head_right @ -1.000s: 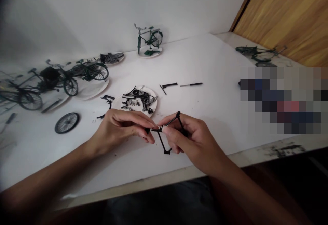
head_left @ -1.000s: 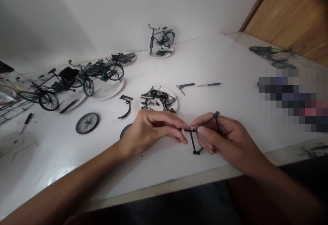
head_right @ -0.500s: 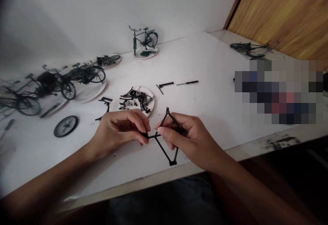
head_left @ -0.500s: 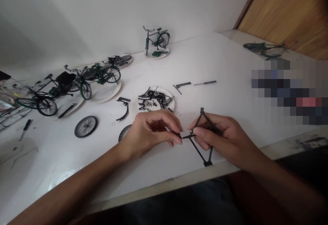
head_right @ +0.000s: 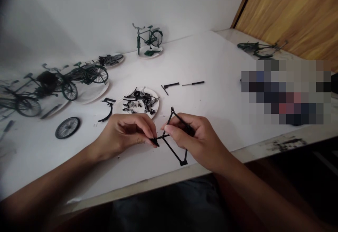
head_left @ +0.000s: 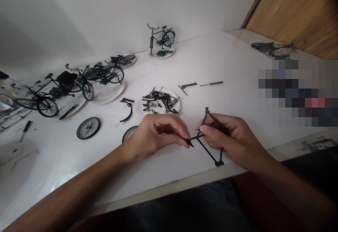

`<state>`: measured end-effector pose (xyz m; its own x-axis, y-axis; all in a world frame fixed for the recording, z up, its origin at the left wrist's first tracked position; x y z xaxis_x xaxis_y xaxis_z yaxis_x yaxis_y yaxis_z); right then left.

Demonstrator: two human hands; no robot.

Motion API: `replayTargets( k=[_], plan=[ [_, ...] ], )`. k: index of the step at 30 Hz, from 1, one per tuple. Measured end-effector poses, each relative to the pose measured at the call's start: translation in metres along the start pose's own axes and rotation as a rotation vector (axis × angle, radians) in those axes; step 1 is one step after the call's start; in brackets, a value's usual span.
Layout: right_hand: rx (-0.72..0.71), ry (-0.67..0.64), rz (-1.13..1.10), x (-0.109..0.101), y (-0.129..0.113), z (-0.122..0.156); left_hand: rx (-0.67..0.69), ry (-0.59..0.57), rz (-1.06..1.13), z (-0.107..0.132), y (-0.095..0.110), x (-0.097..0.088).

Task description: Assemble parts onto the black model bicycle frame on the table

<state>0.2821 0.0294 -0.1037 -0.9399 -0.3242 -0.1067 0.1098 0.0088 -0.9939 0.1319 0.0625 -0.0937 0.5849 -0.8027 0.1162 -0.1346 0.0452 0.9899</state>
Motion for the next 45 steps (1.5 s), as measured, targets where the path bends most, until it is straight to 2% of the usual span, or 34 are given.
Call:
replayTargets(
  k=[7, 16, 21, 27, 32, 38, 45],
  plan=[
    [0.011, -0.009, 0.011, -0.001, 0.006, 0.001, 0.0, -0.007, 0.001, 0.001, 0.0, 0.001],
    [0.02, -0.031, 0.024, 0.001, 0.003, 0.001, 0.005, 0.019, -0.042, 0.002, -0.001, -0.002],
    [0.033, -0.048, 0.01, 0.005, 0.003, 0.0, 0.02, 0.039, -0.13, 0.002, 0.002, -0.004],
    [0.059, -0.115, -0.033, 0.009, 0.006, 0.001, 0.053, 0.0, -0.223, 0.003, 0.006, -0.001],
    [0.025, -0.143, -0.07, 0.009, 0.004, -0.002, 0.118, 0.011, -0.285, 0.004, 0.013, 0.003],
    [0.005, -0.198, -0.006, 0.011, -0.002, -0.004, 0.269, -0.017, -0.522, 0.004, 0.026, 0.011],
    [0.012, -0.182, 0.015, 0.011, -0.003, -0.004, 0.342, -0.045, -0.64, 0.007, 0.026, 0.02]
  ],
)
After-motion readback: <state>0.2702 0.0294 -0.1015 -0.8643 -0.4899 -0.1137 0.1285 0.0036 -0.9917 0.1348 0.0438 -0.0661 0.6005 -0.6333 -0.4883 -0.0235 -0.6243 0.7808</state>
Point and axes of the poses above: each hand's wrist, its own z-axis away from the middle knuckle, its own x-axis out of the palm, y = z × x, the point moved 8 cm from there along -z, towards the middle knuckle, and after that the axes turned 9 degrees about -y, right-handed, at the moved point
